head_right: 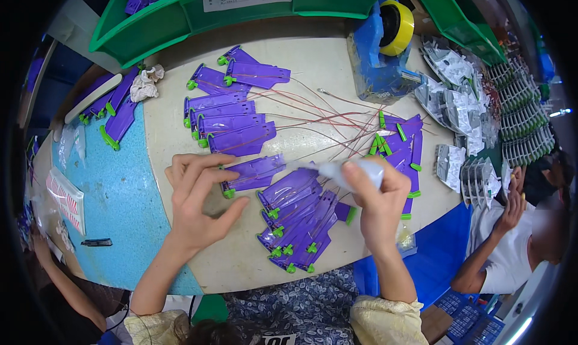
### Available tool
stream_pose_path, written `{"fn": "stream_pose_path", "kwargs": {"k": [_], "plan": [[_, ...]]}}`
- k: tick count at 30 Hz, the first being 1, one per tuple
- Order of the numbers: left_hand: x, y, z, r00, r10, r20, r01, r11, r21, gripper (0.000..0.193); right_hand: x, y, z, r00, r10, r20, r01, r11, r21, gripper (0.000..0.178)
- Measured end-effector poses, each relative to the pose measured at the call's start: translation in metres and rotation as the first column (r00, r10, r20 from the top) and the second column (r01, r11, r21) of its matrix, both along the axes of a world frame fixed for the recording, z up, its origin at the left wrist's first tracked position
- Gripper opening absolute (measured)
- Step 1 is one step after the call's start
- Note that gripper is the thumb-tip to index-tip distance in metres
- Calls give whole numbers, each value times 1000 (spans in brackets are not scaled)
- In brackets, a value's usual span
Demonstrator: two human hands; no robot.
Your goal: The person assembles purple and green plastic components by inserting thin red wires into the purple parts. They apply glue to the components using a squeeze bottle and use a hammer to secure the parts. The finished assemblies are stacked on the table.
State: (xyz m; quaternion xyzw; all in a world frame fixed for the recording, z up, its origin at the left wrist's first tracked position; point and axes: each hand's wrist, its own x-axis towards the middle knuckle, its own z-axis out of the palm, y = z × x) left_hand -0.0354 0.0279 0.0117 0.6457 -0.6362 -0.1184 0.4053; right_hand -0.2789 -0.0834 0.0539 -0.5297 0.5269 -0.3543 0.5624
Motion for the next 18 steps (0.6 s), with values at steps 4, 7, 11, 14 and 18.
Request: {"fn": "stream_pose_path", "kwargs": {"k": [4,7,11,14,18], "plan": [[40,-14,2,937,292,194,-255,947,-195,28,27,-34,-9,994,87,72,-74,984,-164,26],[90,-41,11,782,472,407,-390,880,-272,29,74,-83,-25,980,198,-4,-181,889,-421,33],[127,-50,-9,849,418,323,-367,906,-210,24,100,-143,-66,978,43,-204,-161,777,-609,39],[101,-32,6,874,486,7,-466,841,-274,19,89,-130,-58,977,-132,-169,-49,630,-775,46],[25,-5,15,942,165,-292,-229,952,-200,17,81,-27,-6,961,251,-120,-272,756,-596,45]]}}
